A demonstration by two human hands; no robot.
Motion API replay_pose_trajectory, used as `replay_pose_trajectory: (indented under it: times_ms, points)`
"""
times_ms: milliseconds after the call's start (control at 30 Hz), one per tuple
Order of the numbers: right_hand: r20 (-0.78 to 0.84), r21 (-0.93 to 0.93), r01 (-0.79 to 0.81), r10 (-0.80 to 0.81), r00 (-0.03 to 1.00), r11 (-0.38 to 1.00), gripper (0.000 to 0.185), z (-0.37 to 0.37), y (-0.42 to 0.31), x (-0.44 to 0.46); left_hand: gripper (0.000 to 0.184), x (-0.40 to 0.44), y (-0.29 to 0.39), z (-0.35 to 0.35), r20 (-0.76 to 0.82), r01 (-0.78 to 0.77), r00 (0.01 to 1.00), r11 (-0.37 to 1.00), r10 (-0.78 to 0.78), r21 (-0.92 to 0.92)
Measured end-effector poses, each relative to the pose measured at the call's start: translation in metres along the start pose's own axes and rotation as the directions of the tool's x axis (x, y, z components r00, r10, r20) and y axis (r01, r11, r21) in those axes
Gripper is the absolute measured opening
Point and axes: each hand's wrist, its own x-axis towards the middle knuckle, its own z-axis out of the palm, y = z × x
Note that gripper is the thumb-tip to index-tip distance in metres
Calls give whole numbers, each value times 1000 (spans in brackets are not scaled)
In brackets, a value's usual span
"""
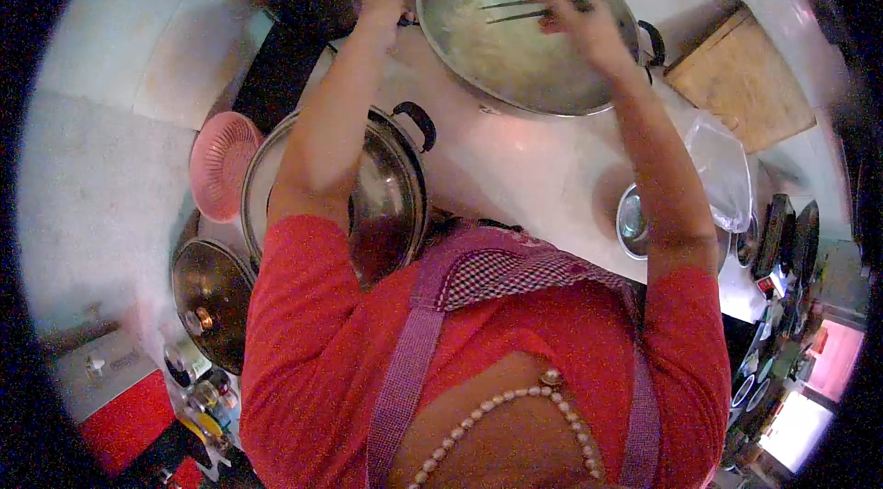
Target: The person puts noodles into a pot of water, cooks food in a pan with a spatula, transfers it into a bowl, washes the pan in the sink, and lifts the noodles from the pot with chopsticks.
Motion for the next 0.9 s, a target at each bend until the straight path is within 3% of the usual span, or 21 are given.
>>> replay_pose_trajectory:
  times_ms: [67,133,167,233,300,333,400,433,500,600,700,800,833,900]
  points:
    - [247,56,33,-46,968,998,30,19,10,2,36,-2,3,-3,34,5,999,999,-6,51]
    - [161,-240,274,-240,957,932,28,11,18,5,36,0,3,-6,37,-14,999,989,8,150]
    - [146,-386,369,-339,929,845,27,3,22,5,36,1,2,-4,5,-20,1000,993,20,114]
    - [118,-368,136,-99,988,920,27,-20,20,-1,36,2,-1,2,-69,-32,997,999,35,38]
    - [165,-345,-156,224,961,925,26,-35,-1,-10,36,-4,2,-1,-80,-90,992,987,101,131]
    - [217,-234,-149,201,955,961,27,-35,1,-12,36,-9,6,-1,-76,-119,988,976,135,180]
    - [298,1,-147,139,944,989,29,-35,11,-19,35,-17,14,1,-86,-35,995,995,43,89]
    - [209,-22,-120,122,970,992,30,-30,19,-20,35,-18,16,2,-87,6,996,999,-2,45]
    - [33,-70,-65,68,997,995,32,-18,26,-15,34,-16,15,-3,-25,-59,998,993,62,106]
    - [30,-263,-78,89,996,962,33,-31,6,-20,31,-13,16,-2,-49,-37,998,989,44,140]
    - [63,-205,-246,264,962,947,31,-60,-2,-14,29,-19,21,0,-59,1,998,998,3,59]
    - [-76,-192,-86,72,995,978,32,-83,26,9,27,-20,18,1,-38,-33,999,999,33,3]
    - [-128,-287,-110,76,989,952,32,-77,30,14,27,-17,16,1,-31,-55,998,998,55,-1]
    - [-115,-231,-91,65,991,969,32,-55,64,34,27,-8,11,1,-27,-71,997,995,73,70]
